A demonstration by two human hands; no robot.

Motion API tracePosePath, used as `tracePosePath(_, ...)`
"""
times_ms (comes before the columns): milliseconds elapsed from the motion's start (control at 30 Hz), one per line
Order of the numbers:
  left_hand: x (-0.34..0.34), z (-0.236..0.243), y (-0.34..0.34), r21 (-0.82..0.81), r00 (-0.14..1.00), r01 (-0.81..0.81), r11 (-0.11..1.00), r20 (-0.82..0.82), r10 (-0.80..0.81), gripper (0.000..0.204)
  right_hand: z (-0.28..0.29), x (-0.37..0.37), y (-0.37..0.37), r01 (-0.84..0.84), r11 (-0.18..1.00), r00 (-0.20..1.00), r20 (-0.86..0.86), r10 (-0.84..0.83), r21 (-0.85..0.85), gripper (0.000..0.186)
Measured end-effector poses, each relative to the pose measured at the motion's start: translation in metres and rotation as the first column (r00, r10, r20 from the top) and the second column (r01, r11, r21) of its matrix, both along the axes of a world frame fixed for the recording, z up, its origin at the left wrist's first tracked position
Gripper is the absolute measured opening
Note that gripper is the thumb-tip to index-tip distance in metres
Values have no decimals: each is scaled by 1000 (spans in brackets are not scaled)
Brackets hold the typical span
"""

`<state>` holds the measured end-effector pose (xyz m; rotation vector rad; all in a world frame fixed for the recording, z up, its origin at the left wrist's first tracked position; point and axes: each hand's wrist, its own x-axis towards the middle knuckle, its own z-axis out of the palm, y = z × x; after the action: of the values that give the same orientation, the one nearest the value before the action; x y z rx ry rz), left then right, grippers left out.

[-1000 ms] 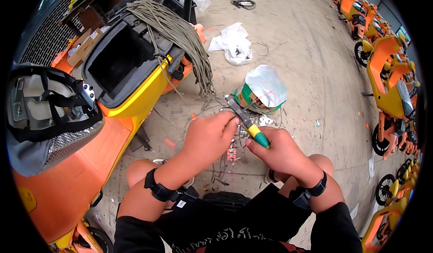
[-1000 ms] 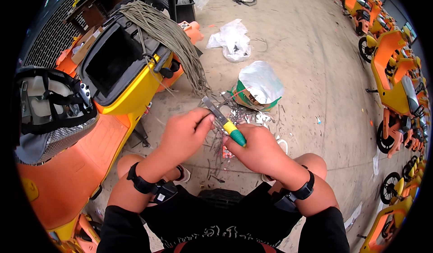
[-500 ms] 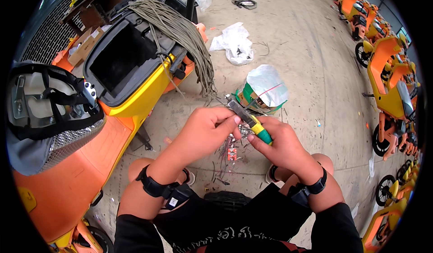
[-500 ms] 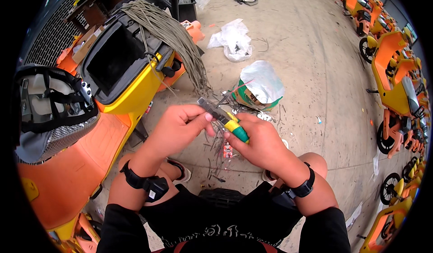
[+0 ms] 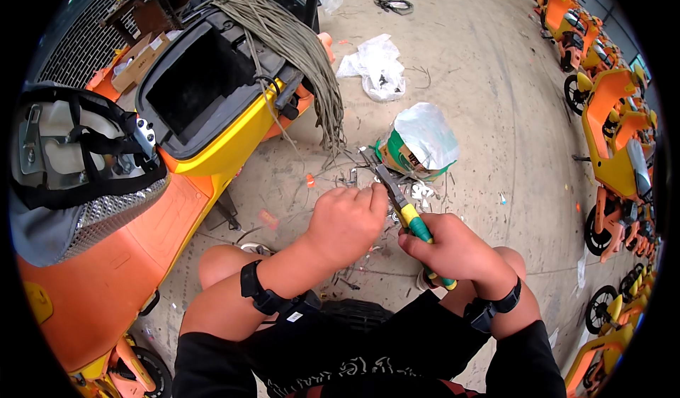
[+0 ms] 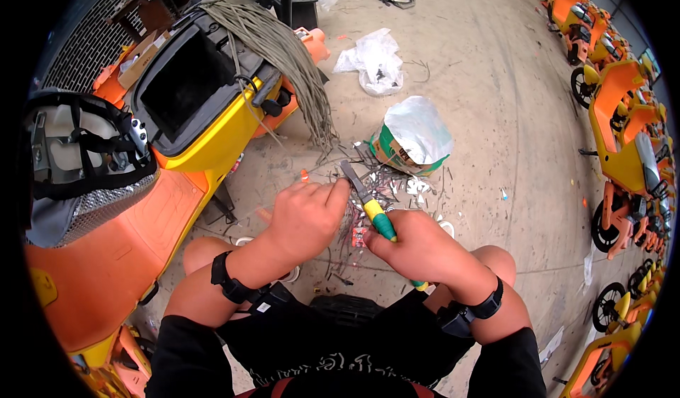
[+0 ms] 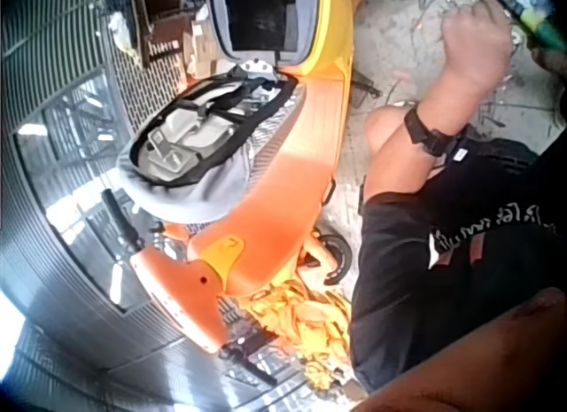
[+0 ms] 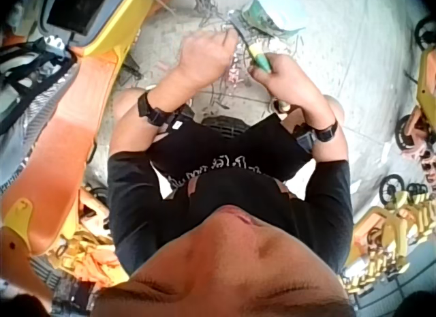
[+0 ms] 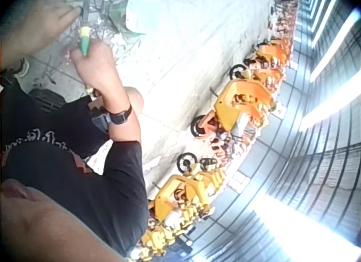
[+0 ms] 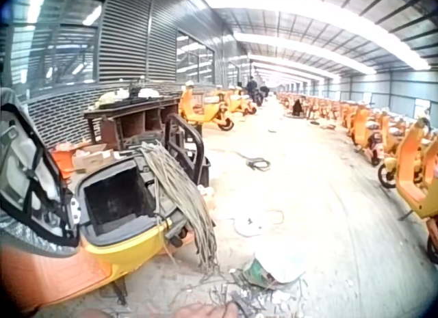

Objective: The person strips insulation from the ends of several thin wires using pliers and then twists the exposed copper strands by hand.

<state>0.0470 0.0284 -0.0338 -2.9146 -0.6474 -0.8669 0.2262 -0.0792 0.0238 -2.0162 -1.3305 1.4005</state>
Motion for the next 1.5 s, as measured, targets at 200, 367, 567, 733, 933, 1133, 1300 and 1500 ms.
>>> tracePosePath(200, 4, 12, 6, -716, 977, 110, 690, 206, 58, 20, -21, 3, -1, -17, 901, 990, 135, -46, 434, 31)
tracePosePath(367, -5, 38, 31, -895, 942, 335, -294, 327, 80, 27, -28, 5, 3, -72, 773, 986, 160, -39, 631, 24)
tracePosePath(567, -5, 41, 31, -935, 946, 323, -150, 323, 25, 25, -31, 9, 5, -110, 696, 984, 177, -24, 710, 23)
tracePosePath(733, 4, 24, 18, -679, 980, 150, 719, 197, -18, 11, -19, 6, 1, -56, 874, 989, 144, -16, 483, 27)
tracePosePath(933, 9, 13, 12, -137, 992, 69, 988, 111, -54, 14, -2, 3, -3, 79, 983, 997, 9, -81, 166, 33)
tracePosePath(1133, 9, 3, 8, 58, 993, 101, 993, 61, -104, 35, -3, 16, -6, 71, 997, 994, -79, -72, -15, 40)
tracePosePath(1300, 11, 4, 3, 86, 994, 92, 992, 50, -96, 35, -3, 23, -7, 52, 998, 983, -174, -56, -23, 40)
tracePosePath(1500, 7, 7, 3, -283, 982, 29, 959, 186, 26, 15, 2, 26, -4, -36, 999, 983, -181, 30, -34, 30)
